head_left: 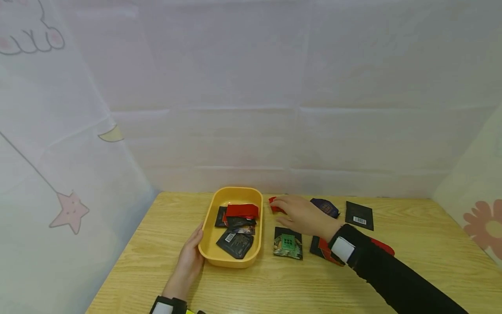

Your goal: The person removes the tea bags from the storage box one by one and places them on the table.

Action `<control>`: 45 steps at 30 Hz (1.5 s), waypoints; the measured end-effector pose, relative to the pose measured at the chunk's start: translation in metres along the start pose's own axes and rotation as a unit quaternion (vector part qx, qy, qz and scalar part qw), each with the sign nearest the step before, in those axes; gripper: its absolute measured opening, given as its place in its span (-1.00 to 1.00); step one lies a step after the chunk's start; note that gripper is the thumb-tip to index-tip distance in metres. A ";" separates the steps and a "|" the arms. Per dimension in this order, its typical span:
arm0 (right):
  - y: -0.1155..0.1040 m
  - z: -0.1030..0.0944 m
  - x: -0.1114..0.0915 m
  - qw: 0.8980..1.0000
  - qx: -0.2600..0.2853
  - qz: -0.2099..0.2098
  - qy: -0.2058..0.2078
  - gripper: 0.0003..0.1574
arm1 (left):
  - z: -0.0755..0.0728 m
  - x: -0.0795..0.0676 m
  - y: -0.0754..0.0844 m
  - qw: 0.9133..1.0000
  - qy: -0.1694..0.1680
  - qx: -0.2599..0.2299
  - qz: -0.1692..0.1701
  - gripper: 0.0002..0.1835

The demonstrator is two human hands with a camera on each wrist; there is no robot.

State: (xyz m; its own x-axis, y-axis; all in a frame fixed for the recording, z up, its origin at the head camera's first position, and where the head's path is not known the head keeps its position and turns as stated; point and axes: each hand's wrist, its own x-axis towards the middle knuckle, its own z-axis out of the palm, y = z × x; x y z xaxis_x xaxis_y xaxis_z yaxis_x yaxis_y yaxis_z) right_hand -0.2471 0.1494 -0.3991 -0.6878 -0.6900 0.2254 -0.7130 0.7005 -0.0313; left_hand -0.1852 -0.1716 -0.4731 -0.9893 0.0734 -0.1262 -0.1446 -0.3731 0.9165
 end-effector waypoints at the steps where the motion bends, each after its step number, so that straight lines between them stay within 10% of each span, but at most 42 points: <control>1: -0.003 0.000 0.006 1.000 0.003 -0.003 -0.005 -0.40 | 0.000 0.000 0.000 1.000 0.003 -0.001 -0.001 -0.40; 33: -0.059 0.030 0.116 0.975 0.030 0.095 -0.196 -0.31 | 0.000 -0.003 -0.004 1.000 -0.005 -0.013 0.010 -0.40; 45: -0.071 0.045 0.118 0.967 -0.099 0.119 -0.204 -0.55 | 0.001 -0.002 -0.004 1.000 0.007 -0.006 0.008 -0.38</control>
State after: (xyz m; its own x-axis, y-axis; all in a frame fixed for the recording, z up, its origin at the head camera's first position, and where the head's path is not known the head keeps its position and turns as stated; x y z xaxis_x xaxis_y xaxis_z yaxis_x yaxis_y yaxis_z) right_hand -0.2836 0.0102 -0.4146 -0.8550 -0.4906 -0.1683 -0.5149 0.8419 0.1615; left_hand -0.1824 -0.1699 -0.4759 -0.9917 0.0537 -0.1165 -0.1282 -0.3858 0.9137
